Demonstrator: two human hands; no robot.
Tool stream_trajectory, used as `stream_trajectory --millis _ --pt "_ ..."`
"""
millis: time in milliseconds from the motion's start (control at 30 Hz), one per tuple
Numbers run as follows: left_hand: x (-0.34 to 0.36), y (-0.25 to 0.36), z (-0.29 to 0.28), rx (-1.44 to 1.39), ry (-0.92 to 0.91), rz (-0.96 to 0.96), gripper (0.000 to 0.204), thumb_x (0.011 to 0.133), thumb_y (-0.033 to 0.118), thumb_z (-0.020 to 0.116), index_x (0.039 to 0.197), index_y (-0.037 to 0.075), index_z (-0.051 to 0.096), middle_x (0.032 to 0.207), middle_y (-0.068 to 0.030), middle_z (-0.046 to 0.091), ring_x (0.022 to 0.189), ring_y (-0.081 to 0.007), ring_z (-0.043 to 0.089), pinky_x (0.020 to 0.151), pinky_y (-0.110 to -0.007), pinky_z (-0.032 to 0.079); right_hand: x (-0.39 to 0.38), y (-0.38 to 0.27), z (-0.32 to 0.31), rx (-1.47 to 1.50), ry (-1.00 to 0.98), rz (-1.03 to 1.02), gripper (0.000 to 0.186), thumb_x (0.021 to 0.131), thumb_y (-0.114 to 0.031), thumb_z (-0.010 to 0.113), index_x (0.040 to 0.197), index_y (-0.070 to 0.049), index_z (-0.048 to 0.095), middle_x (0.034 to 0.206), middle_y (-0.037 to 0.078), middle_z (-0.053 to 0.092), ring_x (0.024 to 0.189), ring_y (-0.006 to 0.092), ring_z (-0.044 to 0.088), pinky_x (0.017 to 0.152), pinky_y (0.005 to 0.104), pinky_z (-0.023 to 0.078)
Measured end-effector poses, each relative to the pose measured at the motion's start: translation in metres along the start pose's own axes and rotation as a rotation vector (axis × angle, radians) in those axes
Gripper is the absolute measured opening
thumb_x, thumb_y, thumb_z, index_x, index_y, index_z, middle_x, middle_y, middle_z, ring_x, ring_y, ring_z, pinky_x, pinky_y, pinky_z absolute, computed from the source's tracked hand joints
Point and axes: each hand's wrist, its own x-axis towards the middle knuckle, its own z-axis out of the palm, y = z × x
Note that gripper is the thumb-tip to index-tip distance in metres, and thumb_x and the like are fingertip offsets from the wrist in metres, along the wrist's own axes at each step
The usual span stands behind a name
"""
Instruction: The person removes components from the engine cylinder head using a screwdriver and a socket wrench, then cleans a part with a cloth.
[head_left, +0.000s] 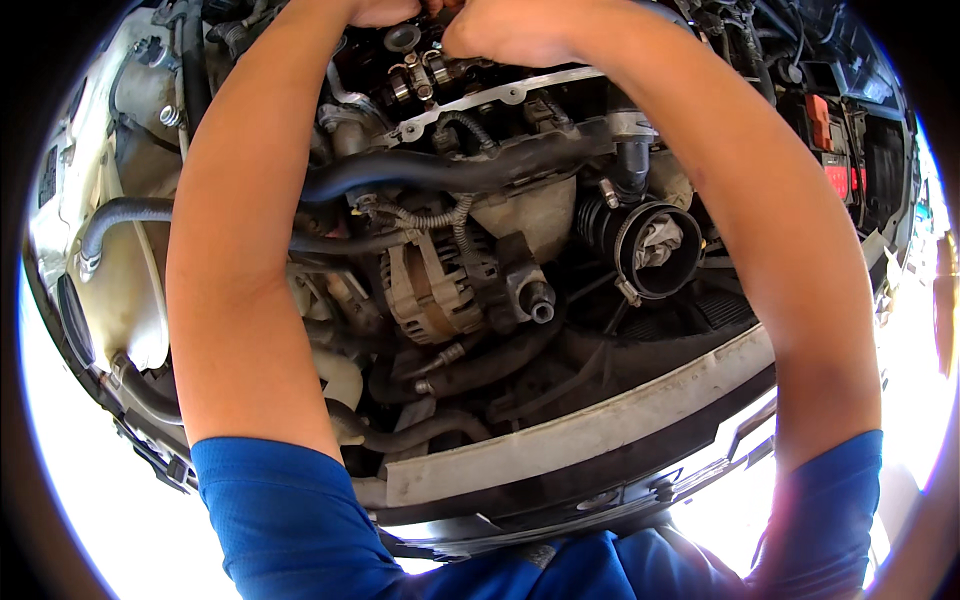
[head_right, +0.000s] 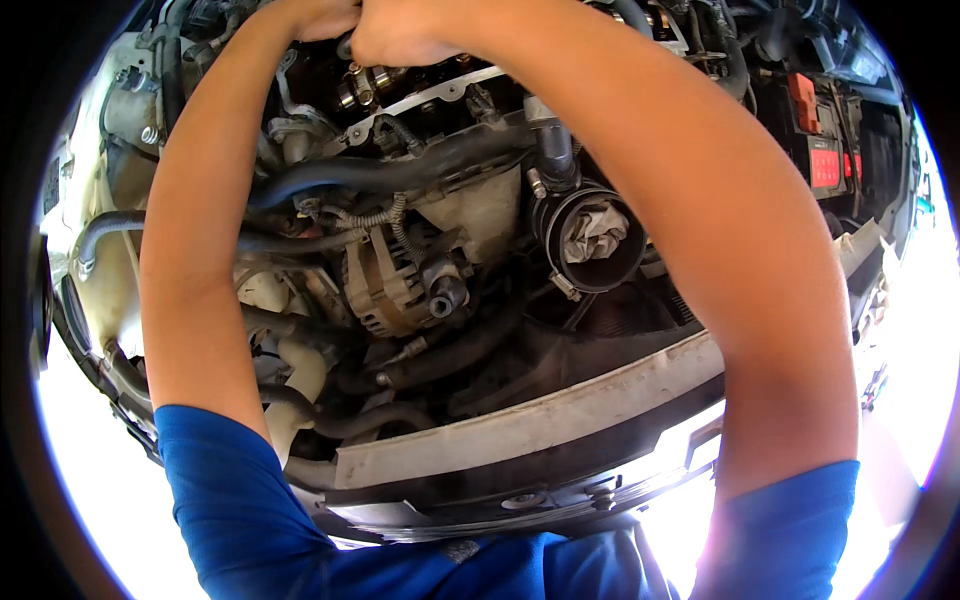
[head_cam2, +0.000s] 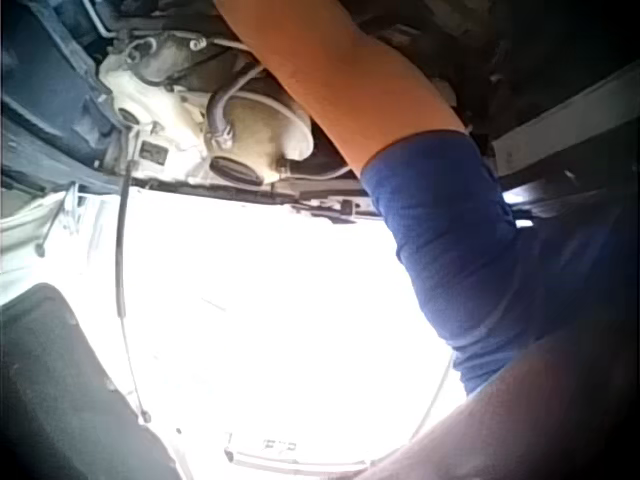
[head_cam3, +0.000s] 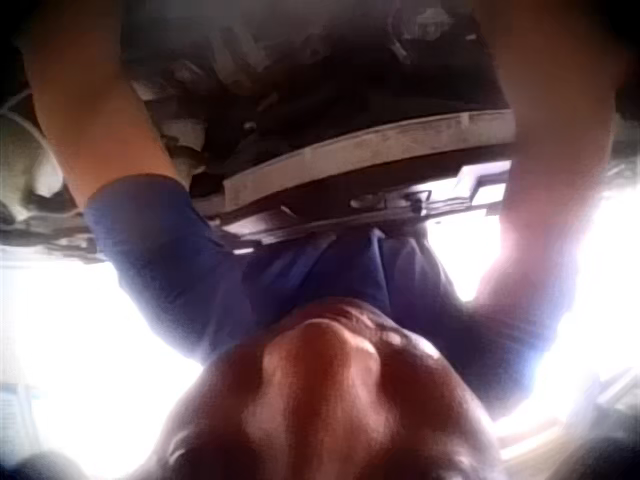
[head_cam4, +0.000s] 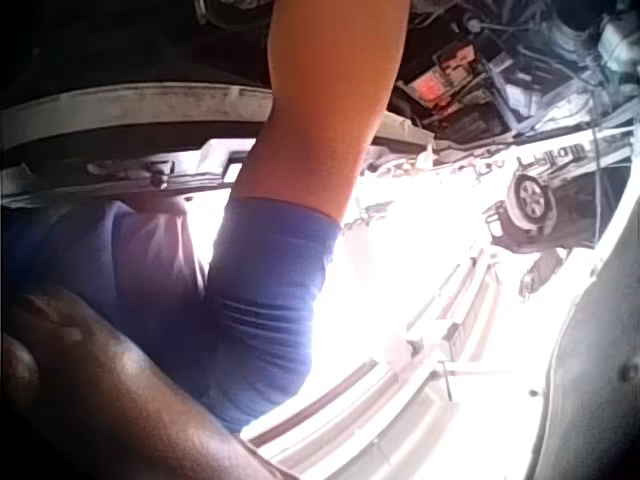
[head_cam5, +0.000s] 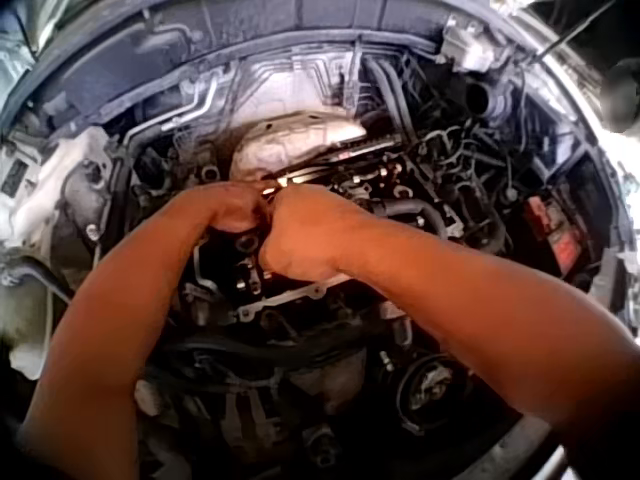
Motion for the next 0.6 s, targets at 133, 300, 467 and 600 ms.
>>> stream_trajectory --millis 133,300,467,600 --pt "-0.003 -0.002 0.007 0.025 0.183 -0.067 0.035 0.087 0.016 0.053 0.114 0.018 0.076 0.141 -0.0132 0.059 0.147 -0.0374 0.031 0.124 -0.047 0.019 -0.008 0.005 0.006 0.045 -0.034 0.032 0.034 0.077 -0.025 0.063 0.092 0.004 0.072 0.096 0.028 0.070 0.093 0.0434 0.067 0.084 0.0454 0.055" --pt "-0.005 0.002 0.009 0.076 0.116 -0.139 0.034 0.089 0.020 0.056 0.117 0.020 0.075 0.157 -0.0205 0.038 0.147 -0.0424 0.029 0.122 -0.049 0.024 -0.020 0.009 0.017 0.107 0.062 -0.031 0.029 0.077 -0.022 0.062 0.086 0.003 0.073 0.091 0.029 0.069 0.092 0.0443 0.068 0.085 0.0471 0.054" --pt "-0.009 0.004 0.009 -0.007 0.141 -0.183 0.035 0.087 0.021 0.060 0.120 0.019 0.074 0.159 -0.0227 0.033 0.145 -0.0461 0.031 0.119 -0.049 0.031 -0.041 0.017 -0.017 -0.090 -0.086 -0.220 0.028 0.075 -0.019 0.061 0.086 0.005 0.072 0.086 0.027 0.069 0.087 0.0436 0.068 0.081 0.0473 0.054" --pt "-0.015 0.011 0.010 0.090 0.204 -0.134 0.036 0.085 0.021 0.062 0.118 0.020 0.075 0.157 -0.0207 0.037 0.144 -0.0437 0.034 0.117 -0.046 0.035 -0.094 0.004 -0.065 0.142 -0.120 0.063 0.034 0.077 -0.016 0.061 0.106 0.002 0.067 0.086 0.019 0.068 0.084 0.0325 0.067 0.078 0.0424 0.053"
